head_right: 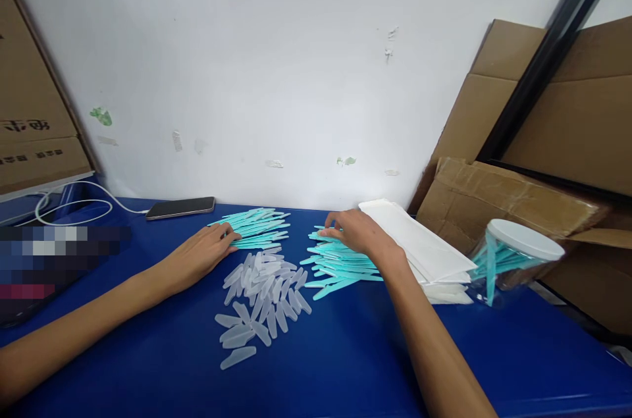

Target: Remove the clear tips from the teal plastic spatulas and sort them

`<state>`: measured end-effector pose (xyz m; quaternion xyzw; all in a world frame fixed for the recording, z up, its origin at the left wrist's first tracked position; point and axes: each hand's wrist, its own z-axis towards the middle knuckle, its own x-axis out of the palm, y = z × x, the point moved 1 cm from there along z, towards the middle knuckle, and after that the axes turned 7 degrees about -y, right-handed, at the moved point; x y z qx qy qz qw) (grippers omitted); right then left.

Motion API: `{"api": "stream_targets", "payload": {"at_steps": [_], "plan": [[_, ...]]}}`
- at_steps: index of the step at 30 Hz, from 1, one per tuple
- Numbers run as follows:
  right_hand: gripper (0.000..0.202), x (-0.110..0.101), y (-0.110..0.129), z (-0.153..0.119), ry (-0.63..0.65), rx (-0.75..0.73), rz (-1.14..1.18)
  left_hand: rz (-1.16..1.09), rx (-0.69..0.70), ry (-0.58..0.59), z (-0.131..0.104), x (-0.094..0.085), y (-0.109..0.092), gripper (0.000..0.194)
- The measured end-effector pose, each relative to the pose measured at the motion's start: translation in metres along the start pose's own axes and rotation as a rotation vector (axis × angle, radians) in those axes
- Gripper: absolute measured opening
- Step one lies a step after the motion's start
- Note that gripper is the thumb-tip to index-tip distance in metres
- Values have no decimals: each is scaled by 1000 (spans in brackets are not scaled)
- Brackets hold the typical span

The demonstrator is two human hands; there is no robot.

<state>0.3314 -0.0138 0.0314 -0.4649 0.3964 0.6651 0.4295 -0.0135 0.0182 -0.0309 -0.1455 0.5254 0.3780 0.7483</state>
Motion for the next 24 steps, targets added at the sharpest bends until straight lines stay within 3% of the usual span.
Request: {"api": "stream_targets", "payload": {"at_steps": [9,17,24], "plan": [[46,5,13,3,-53,-38,-67,82,-2,-8,2,-1,-4,25],[47,6,27,5,-86,-94,-125,228,31,174,3,-20,-11,34],[42,14,49,8,-241,-195,-121,141,-20,108,-3,-12,-1,22]]}}
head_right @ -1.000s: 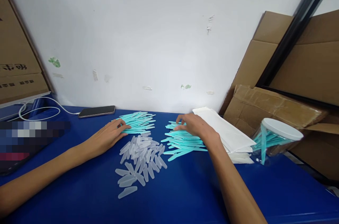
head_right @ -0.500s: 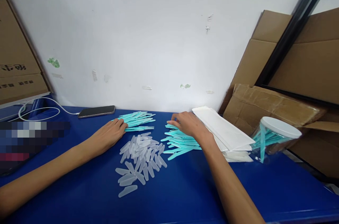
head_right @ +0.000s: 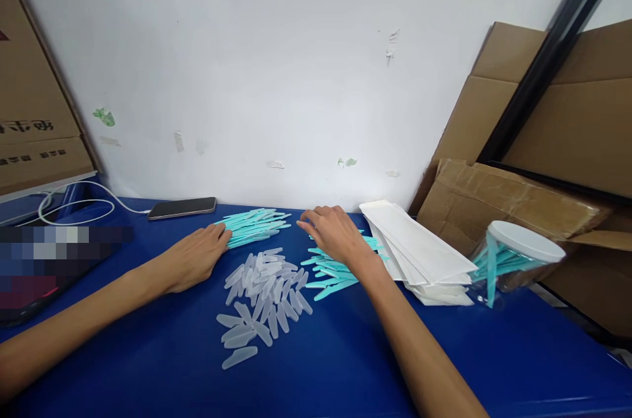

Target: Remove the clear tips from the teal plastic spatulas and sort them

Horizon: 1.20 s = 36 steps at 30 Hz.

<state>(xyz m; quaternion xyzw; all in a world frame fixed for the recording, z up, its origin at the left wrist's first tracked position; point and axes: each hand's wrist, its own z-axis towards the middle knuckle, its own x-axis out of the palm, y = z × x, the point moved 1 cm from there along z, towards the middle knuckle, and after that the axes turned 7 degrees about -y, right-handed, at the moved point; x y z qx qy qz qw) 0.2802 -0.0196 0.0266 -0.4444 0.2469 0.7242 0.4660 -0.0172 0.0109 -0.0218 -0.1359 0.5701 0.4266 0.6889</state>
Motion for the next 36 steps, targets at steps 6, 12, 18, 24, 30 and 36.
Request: {"api": "stream_targets", "payload": {"at_steps": [6,12,18,24,30,36], "plan": [[44,13,26,-2,-214,72,376,-173,-94,22,2,-15,0,25],[54,38,41,1,-280,387,1112,-397,-133,-51,1,-33,-17,20],[55,41,63,7,-287,501,1678,-479,-122,-75,-5,-33,-31,26],[44,39,76,5,-320,587,1736,-560,-152,-99,-9,-38,-45,35],[46,42,89,2,-262,560,1622,-657,-202,-75,-11,-45,-55,39],[41,41,96,-1,-211,493,1663,-602,-246,-65,-12,-52,-57,39]]}}
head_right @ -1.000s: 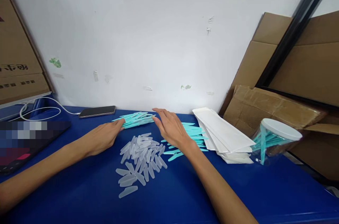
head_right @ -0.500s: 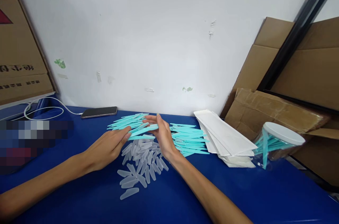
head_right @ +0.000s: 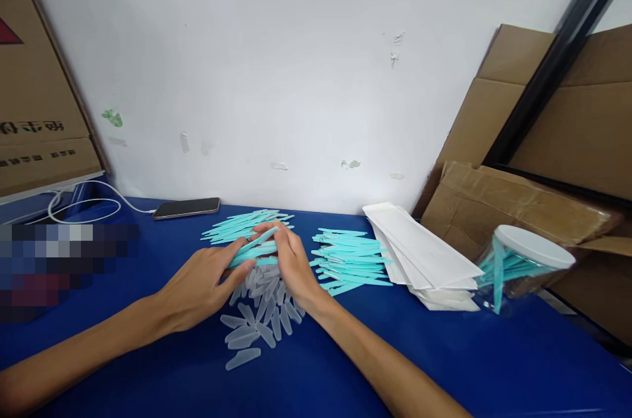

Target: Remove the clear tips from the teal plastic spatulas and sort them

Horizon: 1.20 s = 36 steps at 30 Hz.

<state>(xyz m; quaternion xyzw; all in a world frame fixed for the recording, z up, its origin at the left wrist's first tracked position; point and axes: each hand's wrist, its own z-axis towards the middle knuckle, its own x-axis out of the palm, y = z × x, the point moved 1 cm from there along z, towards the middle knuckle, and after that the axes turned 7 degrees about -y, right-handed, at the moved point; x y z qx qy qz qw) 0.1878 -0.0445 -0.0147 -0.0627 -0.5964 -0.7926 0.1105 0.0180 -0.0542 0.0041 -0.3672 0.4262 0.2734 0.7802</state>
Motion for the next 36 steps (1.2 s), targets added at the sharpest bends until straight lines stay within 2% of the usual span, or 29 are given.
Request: {"api": "stream_targets", "payload": {"at_steps": [3,5,10,14,17,21,27,31,36], "plan": [[46,-1,5,1,-9,30,71,5,-2,14,1,3,0,38],[48,-4,9,2,-8,-6,60,-40,2,-2,3,5,3,34],[37,-11,17,5,40,-143,-233,-190,11,-75,8,4,16,38],[31,-14,17,9,75,-196,-320,-398,-15,-19,11,6,22,45],[29,-16,17,11,60,-172,-334,-560,-69,35,12,8,22,46],[29,-18,21,11,26,-145,-354,-666,-82,91,12,8,19,45],[27,-25,24,18,-19,-150,-380,-671,-89,166,8,6,13,54],[28,-30,24,23,31,-87,-322,-647,-83,153,10,3,13,57],[33,-28,25,23,30,-55,-291,-532,15,93,13,-5,14,55]]}}
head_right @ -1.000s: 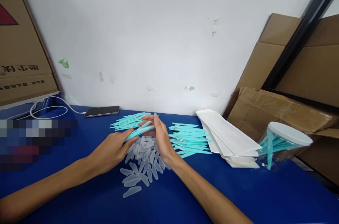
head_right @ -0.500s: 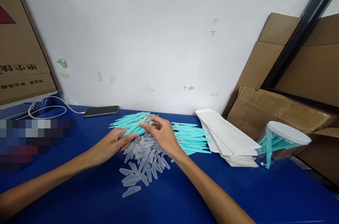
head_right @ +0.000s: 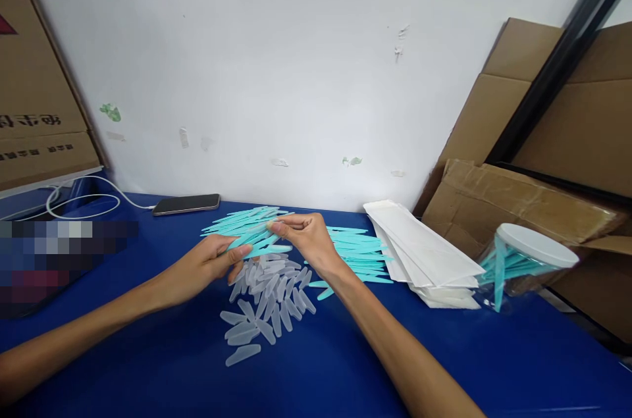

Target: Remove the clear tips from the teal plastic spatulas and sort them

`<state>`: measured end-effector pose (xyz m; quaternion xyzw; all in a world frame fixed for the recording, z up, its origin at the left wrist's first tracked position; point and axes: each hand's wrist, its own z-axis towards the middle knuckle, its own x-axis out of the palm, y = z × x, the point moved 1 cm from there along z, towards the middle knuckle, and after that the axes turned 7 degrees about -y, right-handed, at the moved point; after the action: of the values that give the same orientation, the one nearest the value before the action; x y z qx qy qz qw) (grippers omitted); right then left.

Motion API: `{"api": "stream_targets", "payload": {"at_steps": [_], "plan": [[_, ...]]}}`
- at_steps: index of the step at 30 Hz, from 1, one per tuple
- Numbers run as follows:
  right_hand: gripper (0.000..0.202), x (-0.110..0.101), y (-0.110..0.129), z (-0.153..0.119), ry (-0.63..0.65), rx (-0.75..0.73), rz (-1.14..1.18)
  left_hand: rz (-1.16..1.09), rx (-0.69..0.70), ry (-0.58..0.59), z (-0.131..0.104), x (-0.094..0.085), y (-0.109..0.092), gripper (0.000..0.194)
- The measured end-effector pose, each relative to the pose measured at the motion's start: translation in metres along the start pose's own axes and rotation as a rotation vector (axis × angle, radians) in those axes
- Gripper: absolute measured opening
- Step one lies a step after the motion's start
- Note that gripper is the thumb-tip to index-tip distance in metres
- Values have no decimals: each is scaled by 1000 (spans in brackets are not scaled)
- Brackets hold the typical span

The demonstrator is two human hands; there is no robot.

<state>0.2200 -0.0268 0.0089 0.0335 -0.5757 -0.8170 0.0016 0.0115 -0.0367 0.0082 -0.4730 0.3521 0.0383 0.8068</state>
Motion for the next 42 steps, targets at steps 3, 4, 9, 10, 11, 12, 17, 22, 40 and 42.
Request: {"api": "stream_targets", "payload": {"at_steps": [3,4,9,10,11,12,17,22,40,42], "plan": [[34,-9,1,3,-51,-8,7,36,11,-30,0,-4,3,56],[33,-16,1,5,-96,-15,21,38,-8,-36,0,-5,6,57],[34,-57,1,15,-393,-45,15,-22,-112,-117,5,-7,26,54],[36,-61,0,16,-390,-39,-9,-42,-121,-140,6,-7,29,51],[37,-62,-1,16,-360,-31,-28,-53,-126,-165,7,-7,32,49],[39,-62,-3,17,-315,-22,-39,-50,-126,-196,8,-8,35,48],[39,-52,-5,15,-201,-6,10,40,-89,-351,8,-10,38,50],[37,-34,-4,9,-109,47,54,-137,-142,-297,8,-3,32,44],[42,-27,-10,7,-268,61,-83,-189,-196,-326,5,4,30,43],[43,-29,-13,7,-197,69,-118,-211,-198,-365,7,-1,34,42]]}}
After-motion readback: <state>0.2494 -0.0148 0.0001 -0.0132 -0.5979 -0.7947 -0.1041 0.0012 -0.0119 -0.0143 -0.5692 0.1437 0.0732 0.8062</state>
